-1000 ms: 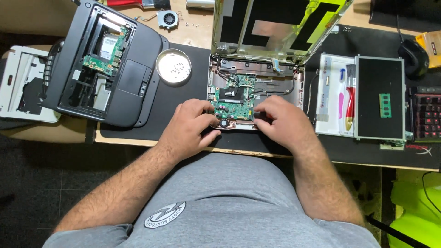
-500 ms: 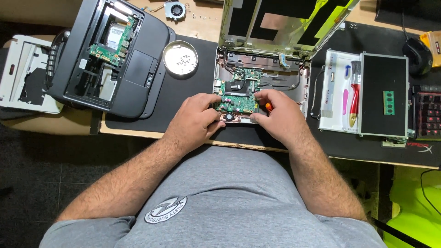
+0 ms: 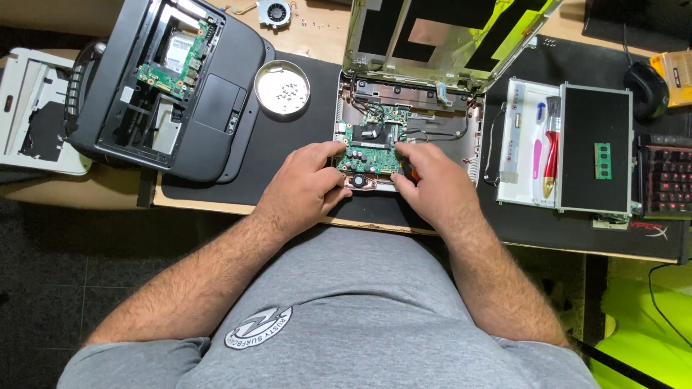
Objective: Disassembling a laptop by removing the motherboard, cleaning the internal chassis with a brush, and attempting to reinstall the board.
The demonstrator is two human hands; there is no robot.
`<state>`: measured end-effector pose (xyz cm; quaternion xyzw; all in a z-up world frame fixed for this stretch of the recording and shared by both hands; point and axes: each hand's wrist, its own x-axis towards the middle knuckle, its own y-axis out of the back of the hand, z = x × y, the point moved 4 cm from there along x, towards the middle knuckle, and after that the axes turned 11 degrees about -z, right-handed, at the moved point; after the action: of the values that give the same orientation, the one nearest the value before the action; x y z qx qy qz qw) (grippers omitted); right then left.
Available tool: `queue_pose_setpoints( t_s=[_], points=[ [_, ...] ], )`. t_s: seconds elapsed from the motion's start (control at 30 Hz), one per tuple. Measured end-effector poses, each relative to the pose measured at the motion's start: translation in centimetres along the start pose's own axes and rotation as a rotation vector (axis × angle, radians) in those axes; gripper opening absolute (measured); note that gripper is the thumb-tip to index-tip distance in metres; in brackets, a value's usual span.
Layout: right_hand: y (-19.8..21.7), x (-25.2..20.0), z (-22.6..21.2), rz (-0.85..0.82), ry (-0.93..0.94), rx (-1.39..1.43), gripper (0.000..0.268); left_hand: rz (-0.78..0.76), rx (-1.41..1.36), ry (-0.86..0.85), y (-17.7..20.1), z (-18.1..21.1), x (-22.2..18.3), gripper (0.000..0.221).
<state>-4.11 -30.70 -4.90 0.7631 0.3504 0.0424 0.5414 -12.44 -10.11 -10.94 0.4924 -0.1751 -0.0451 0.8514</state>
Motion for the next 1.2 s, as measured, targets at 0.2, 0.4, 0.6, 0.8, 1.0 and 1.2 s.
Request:
queue_pose_setpoints(
  t_s=[0.2,0.4,0.6,0.8,1.0,1.2],
  points=[
    [-2.7,0.4,3.2,0.246,0.213,-0.124,0.028,-0.005,0.015,-0.014,0.4,0.1,-0.1,0.019],
    [-2.5,0.5,4.0,0.379,0.343,-0.228,0.021,0.004,0.025,-0.021,1.8,1.5,0.1,0.027],
    [-2.1,0.2,4.9,0.510,0.462,-0.169,0.018,0.116,0.055,-0.143,1.3,1.3,-0.1,0.030],
    [-1.2,-0.8,4.8,0.511,0.527,-0.019,0.021,0.129,-0.018,-0.164,1.0,1.0,-0.3,0.029],
    [-1.1,-1.7,4.1,0.527,0.663,0.125,0.017,0.173,-0.145,-0.178,1.8,1.3,-0.8,0.022],
    [-1.1,-3.2,4.2,0.590,0.730,0.188,0.019,0.166,-0.285,-0.124,1.7,0.0,-0.9,0.022]
  ],
)
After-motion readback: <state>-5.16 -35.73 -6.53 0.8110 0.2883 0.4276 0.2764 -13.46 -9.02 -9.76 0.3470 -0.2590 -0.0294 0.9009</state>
